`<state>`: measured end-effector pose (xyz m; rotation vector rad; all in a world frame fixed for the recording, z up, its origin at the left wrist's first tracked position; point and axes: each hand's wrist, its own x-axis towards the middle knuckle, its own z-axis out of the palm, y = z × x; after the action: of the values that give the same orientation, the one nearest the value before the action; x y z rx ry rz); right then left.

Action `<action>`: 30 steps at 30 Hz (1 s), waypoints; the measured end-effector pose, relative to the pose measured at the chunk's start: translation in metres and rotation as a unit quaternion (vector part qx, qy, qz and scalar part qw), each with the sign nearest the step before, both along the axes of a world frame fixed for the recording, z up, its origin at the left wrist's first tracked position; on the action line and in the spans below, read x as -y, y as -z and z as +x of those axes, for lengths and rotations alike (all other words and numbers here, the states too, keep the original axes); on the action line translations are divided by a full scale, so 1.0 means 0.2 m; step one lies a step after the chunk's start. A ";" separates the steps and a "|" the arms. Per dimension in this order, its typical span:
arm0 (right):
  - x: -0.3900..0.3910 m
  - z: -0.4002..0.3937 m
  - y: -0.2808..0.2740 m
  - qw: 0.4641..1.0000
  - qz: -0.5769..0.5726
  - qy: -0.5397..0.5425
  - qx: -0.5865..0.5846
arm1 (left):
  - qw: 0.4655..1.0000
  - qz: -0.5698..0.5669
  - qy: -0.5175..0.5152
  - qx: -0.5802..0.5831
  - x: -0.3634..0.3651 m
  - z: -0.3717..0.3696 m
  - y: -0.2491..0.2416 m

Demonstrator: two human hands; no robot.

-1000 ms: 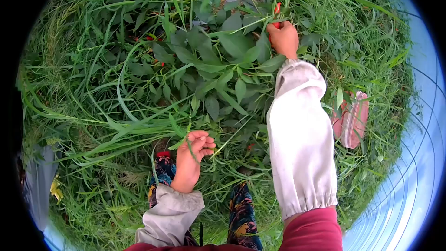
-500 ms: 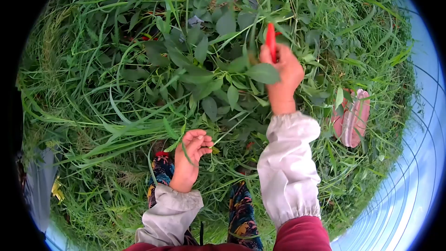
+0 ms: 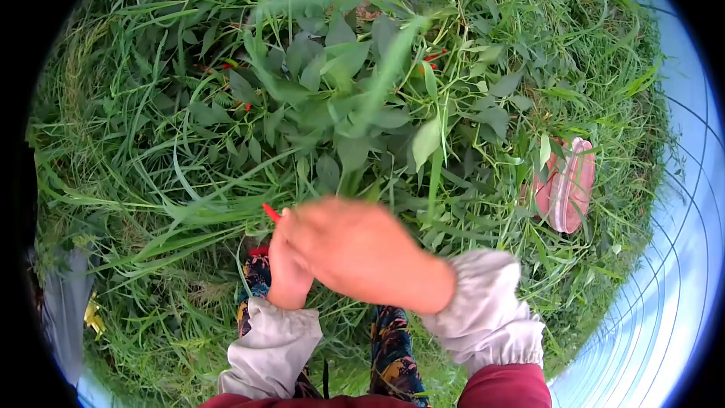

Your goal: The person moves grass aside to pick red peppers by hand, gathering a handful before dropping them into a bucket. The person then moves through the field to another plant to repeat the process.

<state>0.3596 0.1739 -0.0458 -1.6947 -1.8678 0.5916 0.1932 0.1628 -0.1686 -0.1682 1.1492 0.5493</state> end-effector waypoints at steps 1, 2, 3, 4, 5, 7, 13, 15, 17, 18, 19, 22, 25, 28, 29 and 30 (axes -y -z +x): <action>-0.09 0.07 -0.03 0.991 0.123 0.049 0.000 | 1.000 -0.002 -0.001 -0.002 0.01 -0.01 -0.01; -0.21 0.15 -0.09 0.982 0.128 0.131 -0.050 | 1.000 0.010 0.025 0.003 0.01 -0.02 -0.03; -0.33 0.25 -0.11 0.963 0.133 0.213 -0.098 | 0.998 0.024 0.052 0.010 0.00 -0.02 -0.05; -0.44 0.36 -0.04 0.960 0.104 0.237 -0.110 | 0.996 0.039 0.079 0.018 -0.01 -0.01 -0.06; -0.56 0.49 0.06 0.955 0.076 0.259 -0.125 | 0.996 0.042 0.078 0.021 -0.01 -0.01 -0.07; -0.65 0.72 0.38 0.970 -0.149 0.191 -0.031 | 0.990 0.005 0.098 0.097 0.00 -0.02 -0.08; 0.18 1.05 0.71 0.958 -0.236 -0.102 0.129 | 0.989 -0.026 0.081 0.124 -0.03 -0.07 -0.08; 0.21 1.02 0.60 0.922 -0.298 0.009 0.247 | 0.989 -0.031 0.079 0.123 -0.05 -0.09 -0.09; 0.18 1.02 0.58 0.859 -0.345 0.119 0.359 | 0.990 -0.026 0.081 0.116 -0.06 -0.09 -0.09; 0.14 1.02 0.60 0.886 -0.301 0.219 0.276 | 0.992 -0.025 0.071 0.105 -0.05 -0.09 -0.07; 0.10 1.04 0.63 0.896 -0.253 0.315 0.186 | 0.993 -0.026 0.063 0.095 -0.04 -0.09 -0.06; -0.01 1.01 0.72 0.856 -0.310 0.388 0.145 | 0.993 -0.014 0.074 0.095 -0.04 -0.07 -0.08; -0.04 0.84 0.75 0.894 -0.179 0.298 0.284 | 0.994 -0.015 0.082 0.072 -0.07 -0.05 -0.11; 0.06 0.82 0.86 0.906 -0.051 -0.067 0.415 | 0.992 -0.020 0.096 0.078 -0.07 -0.06 -0.11; 0.10 0.79 0.94 0.907 -0.052 -0.091 0.408 | 0.990 -0.019 0.102 0.094 -0.07 -0.06 -0.11; 0.13 0.81 0.99 0.898 -0.071 -0.102 0.421 | 0.990 -0.020 0.102 0.092 -0.07 -0.06 -0.10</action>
<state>0.5212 0.1474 -0.2437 -2.0595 -2.6698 0.0317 0.1805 0.1770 -0.1477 -0.1309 0.9836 0.3225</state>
